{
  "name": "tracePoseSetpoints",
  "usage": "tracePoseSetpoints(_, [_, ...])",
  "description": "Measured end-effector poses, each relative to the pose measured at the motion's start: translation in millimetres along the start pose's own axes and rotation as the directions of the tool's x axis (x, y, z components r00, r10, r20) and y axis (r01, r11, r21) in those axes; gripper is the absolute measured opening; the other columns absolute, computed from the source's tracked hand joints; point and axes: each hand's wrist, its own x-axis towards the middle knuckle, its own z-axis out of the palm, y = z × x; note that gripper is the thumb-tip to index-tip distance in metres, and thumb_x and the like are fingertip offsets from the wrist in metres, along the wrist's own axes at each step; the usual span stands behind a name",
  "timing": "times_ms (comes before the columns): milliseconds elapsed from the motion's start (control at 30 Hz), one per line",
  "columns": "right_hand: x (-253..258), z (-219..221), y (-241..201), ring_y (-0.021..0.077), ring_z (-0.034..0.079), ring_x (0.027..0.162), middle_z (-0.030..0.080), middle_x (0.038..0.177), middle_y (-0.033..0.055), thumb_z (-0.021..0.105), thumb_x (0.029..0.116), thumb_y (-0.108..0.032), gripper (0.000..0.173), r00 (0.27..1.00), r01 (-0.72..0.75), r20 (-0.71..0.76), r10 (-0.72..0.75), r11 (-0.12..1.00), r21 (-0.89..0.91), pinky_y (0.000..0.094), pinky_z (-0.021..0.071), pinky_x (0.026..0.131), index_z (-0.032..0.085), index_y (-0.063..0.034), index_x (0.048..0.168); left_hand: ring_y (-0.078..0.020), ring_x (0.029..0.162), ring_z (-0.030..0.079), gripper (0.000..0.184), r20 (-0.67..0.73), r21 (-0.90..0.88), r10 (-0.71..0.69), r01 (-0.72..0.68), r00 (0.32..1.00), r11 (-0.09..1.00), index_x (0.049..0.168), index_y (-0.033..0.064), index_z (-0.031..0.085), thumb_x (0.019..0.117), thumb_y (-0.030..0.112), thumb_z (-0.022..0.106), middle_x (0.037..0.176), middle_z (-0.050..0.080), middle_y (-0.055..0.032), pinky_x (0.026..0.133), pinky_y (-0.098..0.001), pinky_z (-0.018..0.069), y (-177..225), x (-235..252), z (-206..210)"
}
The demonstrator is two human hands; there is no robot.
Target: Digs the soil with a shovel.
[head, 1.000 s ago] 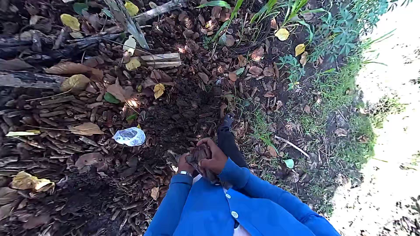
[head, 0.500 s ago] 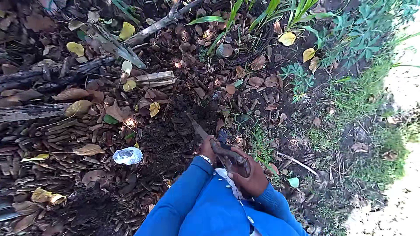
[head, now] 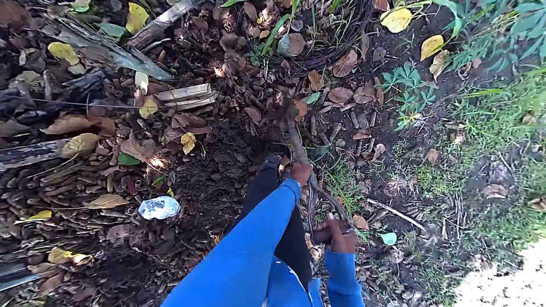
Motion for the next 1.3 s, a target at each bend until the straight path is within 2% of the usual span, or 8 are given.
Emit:
tracePoseSetpoints(67, [29, -8, 9, 0.0156, 0.061, 0.045, 0.058, 0.055, -0.0003, 0.054, 0.1016, -0.010, 0.009, 0.967, -0.093, -0.229, 0.110, 0.992, 0.085, 0.0371, 0.0602, 0.049, 0.059, -0.0031, 0.104, -0.0389, 0.136, 0.052, 0.071, 0.113, 0.506, 0.176, -0.209, 0.978, 0.837, 0.153, 0.0021, 0.042, 0.0948, 0.032, 0.069, 0.150, 0.050, -0.0227, 0.109, -0.0573, 0.0468, 12, 20, -9])
tracePoseSetpoints(133, [42, -26, 15, 0.0158, 0.060, 0.045, 0.058, 0.057, 0.0010, 0.056, 0.1009, -0.006, 0.006, 0.921, -0.139, -0.362, 0.142, 0.990, 0.034, 0.0364, 0.0602, 0.048, 0.057, -0.0019, 0.106, -0.0385, 0.145, 0.041, 0.070, 0.339, 0.760, 0.298, -0.447, 0.892, 0.472, 0.154, 0.0175, 0.047, 0.0879, 0.017, 0.072, 0.162, 0.039, -0.0131, 0.109, -0.0621, 0.0423, 24, 45, -22])
tracePoseSetpoints(267, [40, -44, 39, 0.0159, 0.059, 0.042, 0.056, 0.052, 0.0015, 0.057, 0.0960, -0.001, 0.006, 0.885, -0.166, -0.433, 0.173, 0.985, 0.054, 0.0365, 0.0584, 0.046, 0.055, -0.0054, 0.092, -0.0380, 0.155, 0.025, 0.071, 0.709, 0.706, 0.112, -0.701, 0.697, -0.104, 0.142, 0.0240, 0.061, 0.0771, 0.026, 0.089, 0.154, 0.051, -0.0097, 0.121, -0.0737, 0.0112, 38, 107, -11])
tracePoseSetpoints(367, [27, -27, 43, 0.0130, 0.057, 0.041, 0.059, 0.052, 0.0004, 0.059, 0.0827, 0.005, 0.012, 0.918, 0.010, -0.397, -0.004, 1.000, 0.012, 0.0303, 0.0540, 0.041, 0.058, -0.0067, 0.087, -0.0395, 0.138, 0.048, 0.050, 0.752, 0.579, -0.164, -0.759, 0.638, -0.297, 0.125, 0.0146, 0.072, 0.0789, 0.027, 0.086, 0.127, 0.069, -0.0119, 0.121, -0.0716, 0.0147, 57, 129, 5])
tracePoseSetpoints(467, [11, -39, 31, 0.0093, 0.062, 0.048, 0.067, 0.063, -0.0041, 0.071, 0.0771, 0.002, 0.025, 0.915, 0.163, -0.322, -0.243, 0.952, -0.257, 0.0280, 0.0571, 0.047, 0.062, -0.0061, 0.099, -0.0322, 0.104, 0.068, 0.031, 0.872, 0.382, -0.199, -0.876, 0.447, -0.294, 0.105, 0.0155, 0.076, 0.0764, 0.023, 0.085, 0.104, 0.074, -0.0088, 0.097, -0.0625, 0.0493, 57, 140, 12])
tracePoseSetpoints(667, [22, -89, 2, 0.0063, 0.066, 0.060, 0.068, 0.072, -0.0039, 0.069, 0.0734, 0.009, 0.027, 0.806, 0.182, -0.410, -0.428, 0.837, -0.515, 0.0275, 0.0615, 0.059, 0.061, 0.0043, 0.099, -0.0340, 0.096, 0.069, 0.024, 0.969, 0.216, -0.079, -0.958, 0.234, -0.187, 0.104, 0.0094, 0.073, 0.0832, 0.021, 0.079, 0.096, 0.072, -0.0134, 0.083, -0.0592, 0.0511, 69, 126, 32])
tracePoseSetpoints(967, [195, -28, -10, 0.0079, 0.064, 0.056, 0.067, 0.073, -0.0001, 0.077, 0.0716, -0.001, 0.025, 0.746, 0.331, -0.205, -0.633, 0.620, -0.711, 0.0311, 0.0600, 0.055, 0.065, 0.0044, 0.093, -0.0321, 0.115, 0.063, 0.038, 0.829, 0.512, 0.288, -0.858, 0.480, -0.046, 0.111, 0.0145, 0.074, 0.0748, 0.020, 0.084, 0.110, 0.073, -0.0106, 0.112, -0.0556, 0.0371, 109, 239, 15])
tracePoseSetpoints(1300, [166, 3, -56, 0.0079, 0.061, 0.048, 0.064, 0.063, -0.0077, 0.073, 0.0713, -0.003, 0.019, 0.870, 0.304, -0.111, -0.480, 0.701, -0.645, 0.0295, 0.0568, 0.047, 0.063, -0.0102, 0.086, -0.0310, 0.111, 0.064, 0.036, 0.827, 0.516, 0.282, -0.856, 0.486, -0.038, 0.109, 0.0148, 0.074, 0.0750, 0.025, 0.082, 0.107, 0.073, -0.0093, 0.107, -0.0538, 0.0395, 126, 221, -18])
